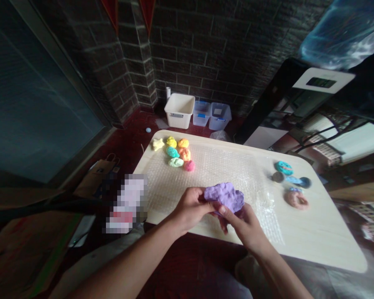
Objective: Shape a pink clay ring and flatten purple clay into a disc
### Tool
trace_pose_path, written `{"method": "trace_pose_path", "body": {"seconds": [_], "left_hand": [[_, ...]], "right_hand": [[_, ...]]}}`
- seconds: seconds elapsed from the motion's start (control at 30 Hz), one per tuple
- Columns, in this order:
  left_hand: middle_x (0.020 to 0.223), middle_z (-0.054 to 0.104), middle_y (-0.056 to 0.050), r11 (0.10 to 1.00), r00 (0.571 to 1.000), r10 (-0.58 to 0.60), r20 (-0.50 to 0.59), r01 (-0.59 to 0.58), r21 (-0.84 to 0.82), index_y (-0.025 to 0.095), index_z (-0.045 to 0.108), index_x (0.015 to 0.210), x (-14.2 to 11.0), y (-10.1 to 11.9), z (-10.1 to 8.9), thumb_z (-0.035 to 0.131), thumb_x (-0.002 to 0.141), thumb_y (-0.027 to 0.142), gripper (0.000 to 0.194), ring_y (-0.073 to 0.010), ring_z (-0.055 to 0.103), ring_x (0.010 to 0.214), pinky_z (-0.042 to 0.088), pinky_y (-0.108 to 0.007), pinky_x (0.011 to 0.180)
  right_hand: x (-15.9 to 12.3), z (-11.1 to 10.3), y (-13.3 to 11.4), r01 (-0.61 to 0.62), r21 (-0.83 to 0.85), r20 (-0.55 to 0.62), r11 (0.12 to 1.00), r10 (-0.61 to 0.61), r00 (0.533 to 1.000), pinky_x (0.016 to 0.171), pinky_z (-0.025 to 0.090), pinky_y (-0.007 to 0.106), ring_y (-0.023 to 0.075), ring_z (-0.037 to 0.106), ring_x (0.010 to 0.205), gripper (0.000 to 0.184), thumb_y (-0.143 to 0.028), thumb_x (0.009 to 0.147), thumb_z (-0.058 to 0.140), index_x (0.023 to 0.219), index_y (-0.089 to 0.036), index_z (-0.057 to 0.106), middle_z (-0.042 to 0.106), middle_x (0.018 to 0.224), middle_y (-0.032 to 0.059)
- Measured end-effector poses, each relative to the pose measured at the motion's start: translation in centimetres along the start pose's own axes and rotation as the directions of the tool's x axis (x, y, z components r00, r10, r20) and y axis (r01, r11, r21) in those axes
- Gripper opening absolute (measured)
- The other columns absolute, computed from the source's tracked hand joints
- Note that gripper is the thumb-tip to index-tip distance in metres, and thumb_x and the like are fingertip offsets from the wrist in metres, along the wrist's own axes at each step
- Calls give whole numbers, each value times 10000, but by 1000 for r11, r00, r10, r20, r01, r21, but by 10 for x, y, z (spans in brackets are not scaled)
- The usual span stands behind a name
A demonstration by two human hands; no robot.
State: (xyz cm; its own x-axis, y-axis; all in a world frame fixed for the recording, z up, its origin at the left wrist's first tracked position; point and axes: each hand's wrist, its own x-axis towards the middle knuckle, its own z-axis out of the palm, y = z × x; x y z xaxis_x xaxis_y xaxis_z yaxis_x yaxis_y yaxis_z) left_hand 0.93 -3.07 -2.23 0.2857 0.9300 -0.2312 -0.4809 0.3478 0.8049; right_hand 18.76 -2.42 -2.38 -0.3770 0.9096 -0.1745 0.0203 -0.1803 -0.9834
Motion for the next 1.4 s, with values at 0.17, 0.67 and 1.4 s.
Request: {"method": "trace_pose_path", "body": {"seconds": [0.17, 0.67, 1.4], "left_hand": [[710, 737, -82, 999, 998, -5, 59, 7, -47, 100, 752, 812, -2, 5, 0, 922, 750, 442, 387, -209, 710, 635, 580, -356, 701], [659, 726, -69, 988, 990, -116, 81, 107, 112, 99, 752, 805, -2, -4, -1, 896, 772, 373, 311, -199, 712, 637, 543, -321, 685], [676, 714, -68, 999, 999, -34, -10, 33, -18, 92, 738, 717, 1, -4, -4, 919, 761, 425, 382, -141, 635, 592, 502, -275, 618]], "right_hand": [[-2, 1, -3, -39, 92, 16, 995, 38, 999, 425, 498, 248, 135, 600, 422, 443, -518, 843, 853, 678, -131, 717, 662, 546, 44], [0, 2, 5, -59, 172, -8, 983, 62, 998, 409, 480, 196, 117, 613, 453, 463, -547, 904, 788, 728, -125, 719, 721, 609, 69], [-2, -6, -7, -158, 236, 90, 959, 141, 986, 427, 570, 228, 144, 672, 450, 386, -457, 749, 945, 727, -103, 794, 735, 607, 67]]}}
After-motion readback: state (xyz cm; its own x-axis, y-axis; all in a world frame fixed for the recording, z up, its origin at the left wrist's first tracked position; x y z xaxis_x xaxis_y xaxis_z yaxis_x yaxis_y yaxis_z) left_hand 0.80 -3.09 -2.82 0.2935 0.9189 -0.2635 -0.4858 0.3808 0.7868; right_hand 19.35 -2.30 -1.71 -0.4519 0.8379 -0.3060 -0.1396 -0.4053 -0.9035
